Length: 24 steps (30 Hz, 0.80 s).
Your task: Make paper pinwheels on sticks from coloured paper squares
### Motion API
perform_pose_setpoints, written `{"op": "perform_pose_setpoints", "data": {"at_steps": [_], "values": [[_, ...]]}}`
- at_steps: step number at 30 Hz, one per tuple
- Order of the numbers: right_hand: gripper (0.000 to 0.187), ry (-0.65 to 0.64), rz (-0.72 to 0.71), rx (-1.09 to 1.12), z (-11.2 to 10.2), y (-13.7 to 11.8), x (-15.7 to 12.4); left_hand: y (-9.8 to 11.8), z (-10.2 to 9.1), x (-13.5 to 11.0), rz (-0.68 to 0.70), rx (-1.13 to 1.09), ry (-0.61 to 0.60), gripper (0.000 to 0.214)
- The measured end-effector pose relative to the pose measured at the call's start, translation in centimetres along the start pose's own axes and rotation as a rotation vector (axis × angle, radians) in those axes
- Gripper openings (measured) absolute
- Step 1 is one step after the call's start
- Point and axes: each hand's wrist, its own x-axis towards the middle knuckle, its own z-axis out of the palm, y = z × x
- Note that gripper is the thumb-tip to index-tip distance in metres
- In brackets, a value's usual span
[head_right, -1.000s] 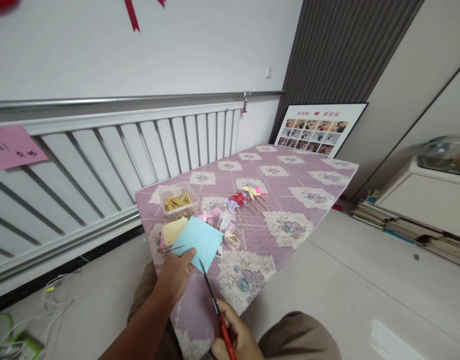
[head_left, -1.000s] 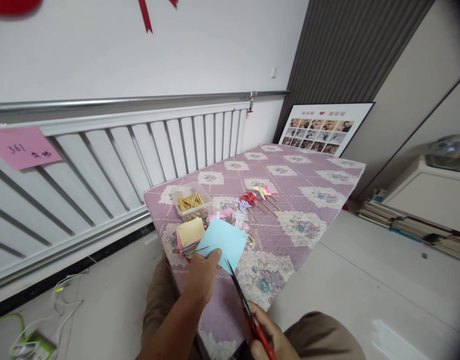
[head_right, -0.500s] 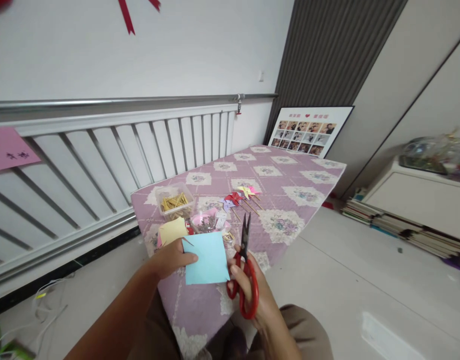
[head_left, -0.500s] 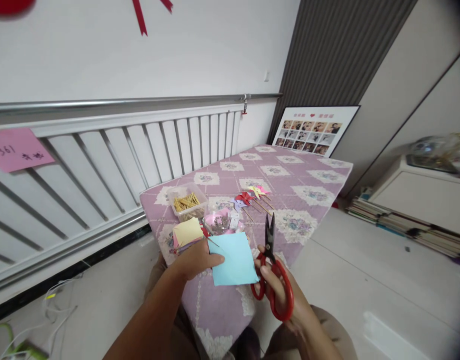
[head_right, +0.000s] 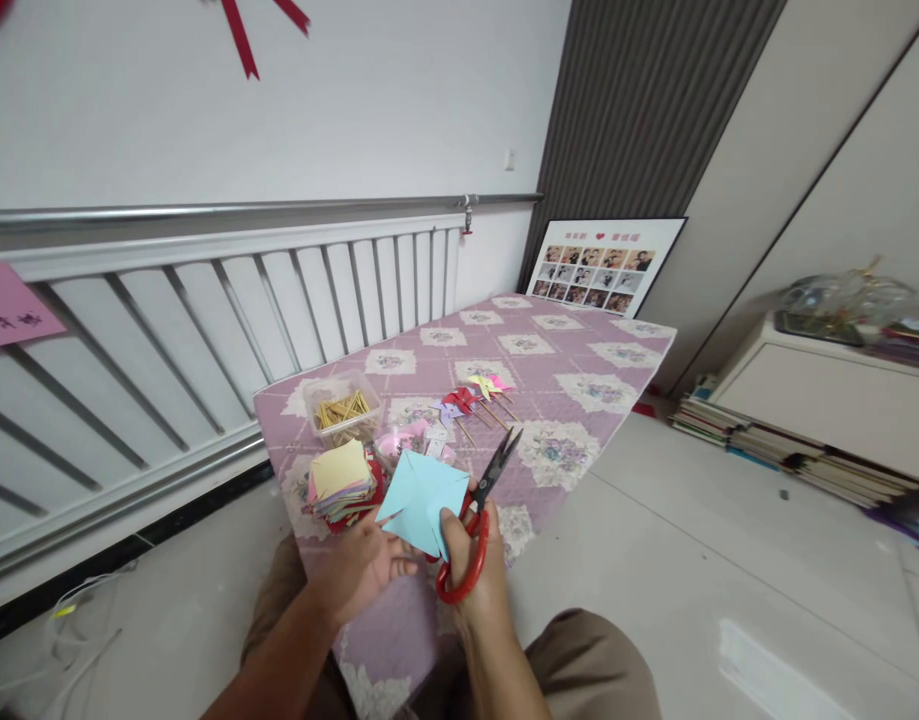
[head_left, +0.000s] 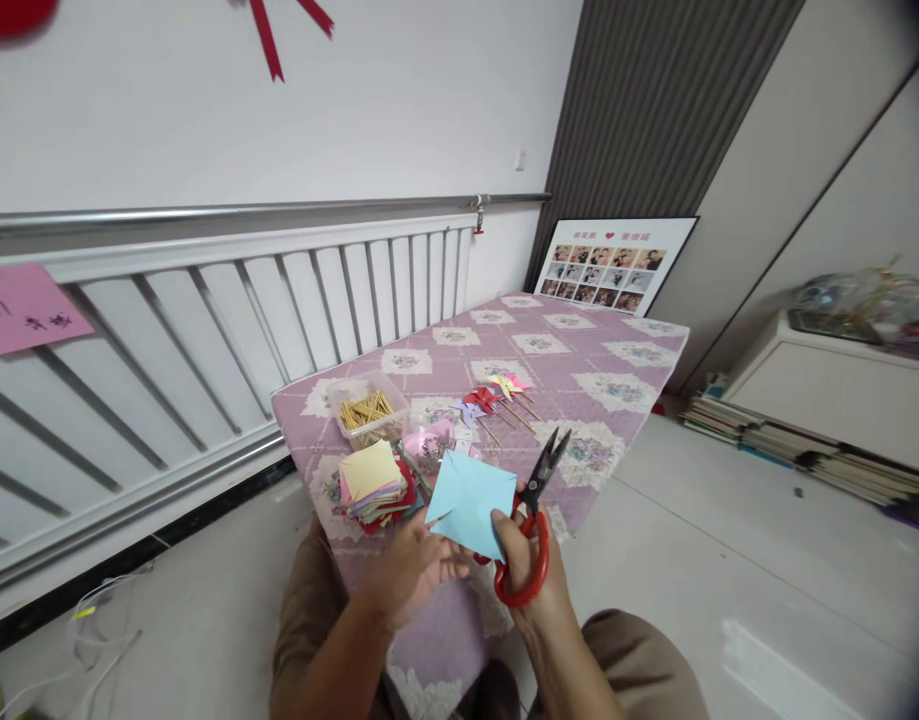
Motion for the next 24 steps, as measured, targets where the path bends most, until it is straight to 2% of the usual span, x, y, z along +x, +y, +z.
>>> {"op": "perform_pose_setpoints", "data": {"at_steps": [2,5,10,14,19,24], "values": [[0.032,0.036,-0.018,0.021,0.1,0.1,-0.1,-1.7,0.4,0.1,0.048,-0.118,0.079,0.035],[0.029,0.094,-0.026,0.036,0.2,0.3,-0.4,-3.3,1.1,0.4,0.117,-0.341,0.219,0.030],[0.030,0.083,0.003,0.088,0.2,0.5,-0.8,-3.9,1.7,0.4,0.066,-0.476,0.266,0.026],[0.031,0.071,0.017,0.066,0.3,0.5,-1.0,-3.8,2.1,0.6,0.082,-0.366,0.308,0.019],[0.034,-0.053,0.035,-0.002,-0.3,0.9,-1.2,-2.6,2.6,1.8,0.167,-0.180,0.357,0.035],[0.058,-0.110,0.167,0.008,-2.7,2.1,-2.0,-1.1,1.1,3.0,0.271,-0.075,0.501,0.036]]}}
